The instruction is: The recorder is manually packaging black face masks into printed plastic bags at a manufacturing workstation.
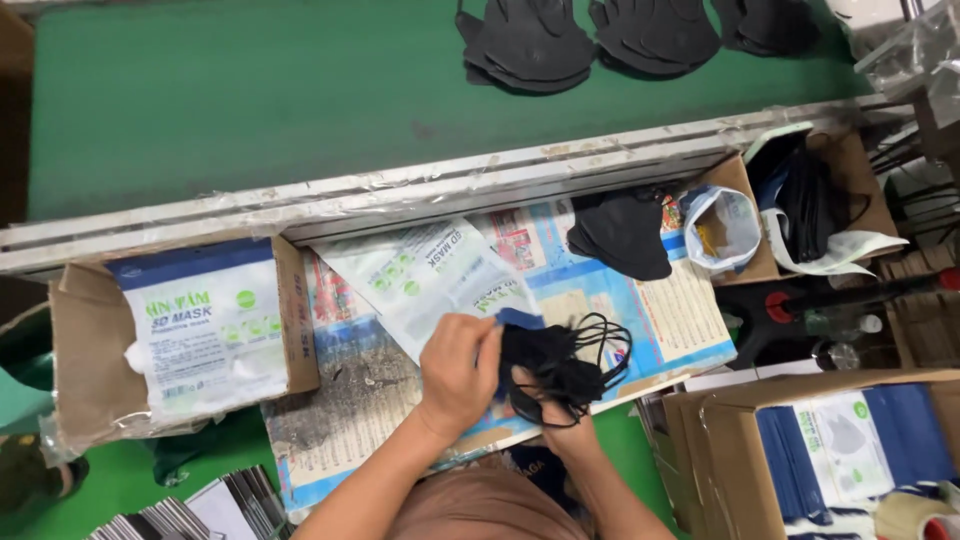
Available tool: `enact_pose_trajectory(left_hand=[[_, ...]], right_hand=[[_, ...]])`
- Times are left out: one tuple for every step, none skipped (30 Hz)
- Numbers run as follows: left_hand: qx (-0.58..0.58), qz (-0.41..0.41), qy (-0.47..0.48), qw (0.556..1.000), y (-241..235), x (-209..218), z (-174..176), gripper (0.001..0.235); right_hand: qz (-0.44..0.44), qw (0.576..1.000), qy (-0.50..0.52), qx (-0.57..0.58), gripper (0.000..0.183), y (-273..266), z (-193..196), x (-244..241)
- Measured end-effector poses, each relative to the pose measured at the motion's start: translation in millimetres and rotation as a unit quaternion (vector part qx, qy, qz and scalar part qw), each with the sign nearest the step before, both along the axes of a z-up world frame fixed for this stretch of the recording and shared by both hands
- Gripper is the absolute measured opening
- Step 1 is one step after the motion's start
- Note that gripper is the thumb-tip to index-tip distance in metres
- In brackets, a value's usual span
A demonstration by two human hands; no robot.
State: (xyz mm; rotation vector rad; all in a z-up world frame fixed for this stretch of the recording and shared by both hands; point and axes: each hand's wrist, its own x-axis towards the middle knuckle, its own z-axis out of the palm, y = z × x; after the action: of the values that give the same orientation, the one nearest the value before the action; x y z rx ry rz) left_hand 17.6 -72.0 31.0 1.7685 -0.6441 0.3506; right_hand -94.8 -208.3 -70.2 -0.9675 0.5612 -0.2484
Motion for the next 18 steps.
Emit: enact_pose_trajectory(left_hand=[[0.001,-0.003,0.004,1.0,0.2,-4.2,0.8,0.01],[0.035,-0.016,-0.081,0.996,-0.2,-9.0,1.6,0.014],[0.069,-0.03,-0.167,0.983,-1.0,-12.2,2.9,0.02],[0.069,-0.033,-0.166,0.983,-0.2,-17.8,1.8,0.02],[0.064,-0.053,-0.158,0.984,1.1,-21.3,1.1,0.023],[0.06,-0.072,-0.151,0.984,3.0,-24.8,0.8,0.025],[0.061,-0.071,-0.153,0.984,6.7,-27.4,9.6,0.025],[0.05,-0.088,-0.105,0.989,10.7,-29.8,18.3,0.026],[0.037,-0.106,-0.056,0.992,14.2,-32.6,26.6,0.027],[0.037,-0.106,-0.056,0.992,15.8,-31.2,35.3,0.027],[-0.006,-0.133,0.061,0.989,17.9,-33.4,43.4,0.029],[-0.049,-0.157,0.178,0.97,20.0,-35.5,51.2,0.031],[-0.049,-0.159,0.183,0.969,20.1,-40.2,48.3,0.031],[-0.016,-0.181,0.175,0.968,20.2,-45.3,46.4,0.028],[0.014,-0.204,0.156,0.966,16.9,-43.3,44.8,0.026],[0.011,-0.207,0.15,0.967,15.2,-47.5,40.1,0.026],[0.06,-0.221,0.142,0.963,14.5,-51.2,35.4,0.024],[0.109,-0.234,0.134,0.957,13.4,-54.1,29.6,0.023]], right_hand=[[-0.003,1.0,0.004,0.001,0.028,6.7,14.4,-0.5],[-0.007,0.998,-0.017,0.058,0.031,12.7,28.8,-1.2],[-0.01,0.993,-0.04,0.114,0.034,18.2,43.2,0.2],[-0.014,0.993,-0.039,0.115,0.034,17.5,42.6,-2.0],[-0.024,0.99,-0.034,0.134,0.033,16.9,41.8,-1.2],[-0.035,0.987,-0.029,0.153,0.032,16.9,41.3,-0.4],[-0.033,0.987,-0.031,0.153,0.032,15.6,40.9,-6.1],[-0.011,0.997,-0.016,0.073,0.031,14.6,40.3,-11.3],[0.009,1.0,-0.001,-0.009,0.03,13.2,39.6,-17.4],[0.01,1.0,-0.002,-0.009,0.03,8.8,53.0,-17.1],[0.06,0.977,-0.01,-0.205,0.03,5.0,66.8,-21.2],[0.11,0.914,-0.018,-0.391,0.031,1.3,80.3,-25.2],[0.11,0.914,-0.013,-0.391,0.031,1.6,81.8,-26.0],[0.137,0.889,0.018,-0.436,0.039,1.9,84.2,-27.1],[0.158,0.859,0.04,-0.486,0.05,-1.7,86.6,-20.1],[0.153,0.857,0.038,-0.491,0.05,-9.3,82.6,-20.7],[0.197,0.878,0.082,-0.43,0.06,-15.9,78.0,-21.0],[0.238,0.891,0.125,-0.365,0.071,-22.8,72.4,-20.4]])
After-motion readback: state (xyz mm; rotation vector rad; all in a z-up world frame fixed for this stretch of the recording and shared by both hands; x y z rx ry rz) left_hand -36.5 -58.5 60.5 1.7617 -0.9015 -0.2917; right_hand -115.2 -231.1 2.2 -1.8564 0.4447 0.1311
